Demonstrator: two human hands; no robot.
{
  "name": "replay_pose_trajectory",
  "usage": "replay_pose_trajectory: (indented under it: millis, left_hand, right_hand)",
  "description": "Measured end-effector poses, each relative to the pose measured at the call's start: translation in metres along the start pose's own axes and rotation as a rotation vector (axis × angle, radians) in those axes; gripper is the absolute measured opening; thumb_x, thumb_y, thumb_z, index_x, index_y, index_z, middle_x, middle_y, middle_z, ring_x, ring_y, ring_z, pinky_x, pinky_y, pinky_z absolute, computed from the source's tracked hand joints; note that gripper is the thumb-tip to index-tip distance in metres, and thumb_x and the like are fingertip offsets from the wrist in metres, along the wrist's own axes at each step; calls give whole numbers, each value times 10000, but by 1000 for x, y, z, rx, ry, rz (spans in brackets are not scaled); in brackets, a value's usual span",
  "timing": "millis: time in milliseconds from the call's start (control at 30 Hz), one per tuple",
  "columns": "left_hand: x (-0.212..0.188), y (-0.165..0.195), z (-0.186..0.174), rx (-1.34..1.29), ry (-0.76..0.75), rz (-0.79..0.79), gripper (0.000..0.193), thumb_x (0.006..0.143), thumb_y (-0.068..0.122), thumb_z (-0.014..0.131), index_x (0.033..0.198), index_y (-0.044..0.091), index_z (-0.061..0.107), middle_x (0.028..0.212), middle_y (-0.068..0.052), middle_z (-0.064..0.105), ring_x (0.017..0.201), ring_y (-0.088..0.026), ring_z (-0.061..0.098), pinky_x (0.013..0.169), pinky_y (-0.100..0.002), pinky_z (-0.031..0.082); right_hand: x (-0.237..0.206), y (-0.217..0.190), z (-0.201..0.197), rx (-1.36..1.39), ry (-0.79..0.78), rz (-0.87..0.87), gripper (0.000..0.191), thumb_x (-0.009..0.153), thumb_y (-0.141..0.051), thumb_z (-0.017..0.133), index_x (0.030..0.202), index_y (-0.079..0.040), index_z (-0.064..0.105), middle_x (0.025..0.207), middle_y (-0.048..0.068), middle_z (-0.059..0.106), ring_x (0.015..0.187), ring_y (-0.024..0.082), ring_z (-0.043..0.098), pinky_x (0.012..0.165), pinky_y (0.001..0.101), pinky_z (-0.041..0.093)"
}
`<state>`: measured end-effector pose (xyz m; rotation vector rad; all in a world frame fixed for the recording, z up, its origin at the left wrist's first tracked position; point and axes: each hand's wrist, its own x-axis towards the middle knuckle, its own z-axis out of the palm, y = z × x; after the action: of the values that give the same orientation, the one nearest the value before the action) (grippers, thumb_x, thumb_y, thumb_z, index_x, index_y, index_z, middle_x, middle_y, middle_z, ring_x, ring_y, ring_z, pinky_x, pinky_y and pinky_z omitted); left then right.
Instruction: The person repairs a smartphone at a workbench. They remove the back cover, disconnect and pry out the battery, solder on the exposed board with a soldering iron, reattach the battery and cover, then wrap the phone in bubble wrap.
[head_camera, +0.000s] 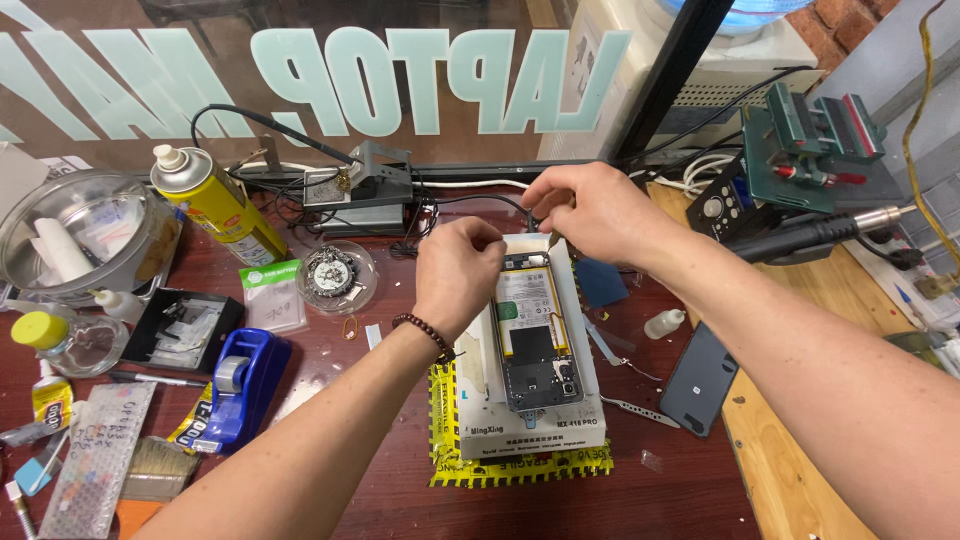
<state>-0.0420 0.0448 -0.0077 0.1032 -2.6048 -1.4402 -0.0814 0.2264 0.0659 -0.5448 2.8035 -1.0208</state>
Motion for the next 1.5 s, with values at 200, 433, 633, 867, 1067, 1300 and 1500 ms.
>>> replay_pose_trajectory:
  millis: [200,433,633,867,1067,1300,1500]
  left_hand:
    - [5,12,25,63,-126,160,189,782,113,678,915,79,808,895,-178,764,851,-330,755,842,-408,588]
    - [9,6,35,120,-143,158,203,761,76,661,901,75,807,905,-196,753,885,-361,741,857,-436,576]
    - [7,8,34,117,-119,167,190,753,86,675,892,72,803,890,-193,757,877,-358,741,849,-427,580]
    - [2,15,31,131,-126,152,175,750,110,709,895,71,799,883,-192,753,861,-353,741,836,-427,576]
    - [0,18,30,138,-119,136,193,756,80,681,905,72,802,889,-197,753,864,-355,740,843,-421,577]
    - [-1,23,28,159,-138,77,214,764,133,719,961,85,789,905,-198,751,893,-354,735,856,-433,564]
    - [-1,26,31,192,-130,55,221,757,121,708,958,106,799,951,-174,757,914,-351,731,841,-436,564]
  right_hand:
    - [-2,-1,-3,-61,-26,18,233,896,-136,631,1094,-97,748,935,91,795,866,199,772,790,338,592]
    - [-4,-4,0,-105,-46,-48,287,842,-18,612,1085,-85,750,930,89,779,864,190,741,785,340,572]
    - [-7,2,-6,120,-36,-41,314,841,69,541,1059,-43,738,910,72,784,877,136,750,719,306,598]
    - [-16,5,-7,199,16,59,228,903,29,587,1066,-54,723,931,53,765,883,119,747,660,282,601]
    - [-18,8,-3,256,15,117,240,896,38,584,1076,-52,716,957,58,748,911,120,750,661,303,610]
    - [-18,9,-8,299,48,105,268,890,45,574,1094,-59,713,972,37,765,921,118,760,721,287,632]
    - [-18,15,-2,330,44,117,243,907,45,577,1095,-35,709,956,65,735,897,135,736,724,302,622]
